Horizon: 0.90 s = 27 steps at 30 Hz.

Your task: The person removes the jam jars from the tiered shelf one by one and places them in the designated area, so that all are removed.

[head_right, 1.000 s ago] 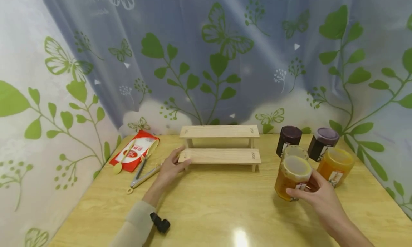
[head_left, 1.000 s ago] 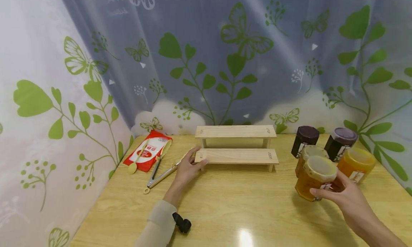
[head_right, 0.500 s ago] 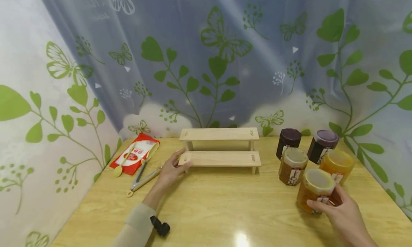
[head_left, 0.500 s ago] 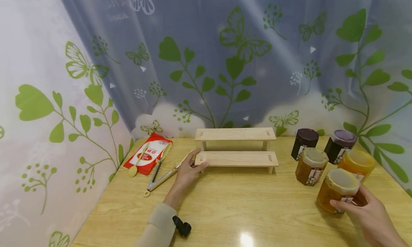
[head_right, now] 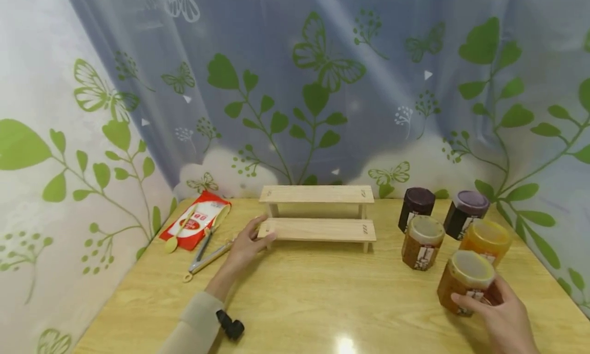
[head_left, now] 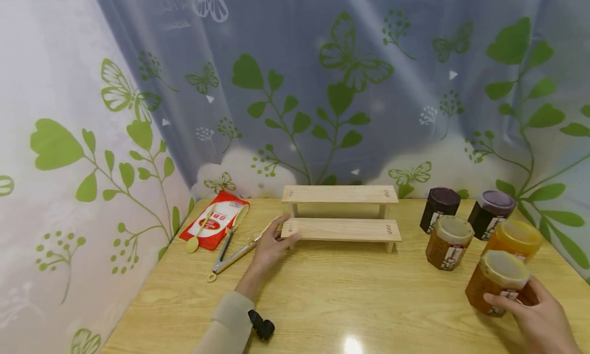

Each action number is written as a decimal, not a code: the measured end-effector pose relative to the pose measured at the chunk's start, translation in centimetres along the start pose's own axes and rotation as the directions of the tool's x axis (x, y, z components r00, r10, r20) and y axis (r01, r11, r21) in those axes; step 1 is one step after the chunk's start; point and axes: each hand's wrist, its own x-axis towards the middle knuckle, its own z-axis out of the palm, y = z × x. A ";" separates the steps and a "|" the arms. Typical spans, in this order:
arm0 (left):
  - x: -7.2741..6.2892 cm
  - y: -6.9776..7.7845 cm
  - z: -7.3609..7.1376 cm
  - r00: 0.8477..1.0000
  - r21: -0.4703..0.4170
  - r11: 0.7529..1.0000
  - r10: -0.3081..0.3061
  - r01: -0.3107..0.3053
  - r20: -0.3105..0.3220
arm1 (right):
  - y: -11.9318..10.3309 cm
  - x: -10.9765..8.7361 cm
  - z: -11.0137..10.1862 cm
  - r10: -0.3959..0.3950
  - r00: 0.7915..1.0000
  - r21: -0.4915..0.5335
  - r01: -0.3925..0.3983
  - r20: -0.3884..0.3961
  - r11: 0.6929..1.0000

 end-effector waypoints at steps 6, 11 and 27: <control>0.0 -0.1 -0.2 1.000 0.003 1.000 0.002 -0.002 -0.021 | 1.0 0.3 0.0 -0.034 0.999 0.045 0.032 0.038 0.998; -0.2 -0.2 -0.4 0.998 0.015 0.999 0.041 -0.041 -0.048 | 1.0 0.9 -0.3 -0.101 0.985 0.015 0.100 0.143 0.995; -3.8 3.2 -4.0 0.998 0.250 0.966 0.057 -0.058 0.012 | 0.1 -2.1 -1.6 -0.420 0.902 -0.080 0.414 -0.103 0.907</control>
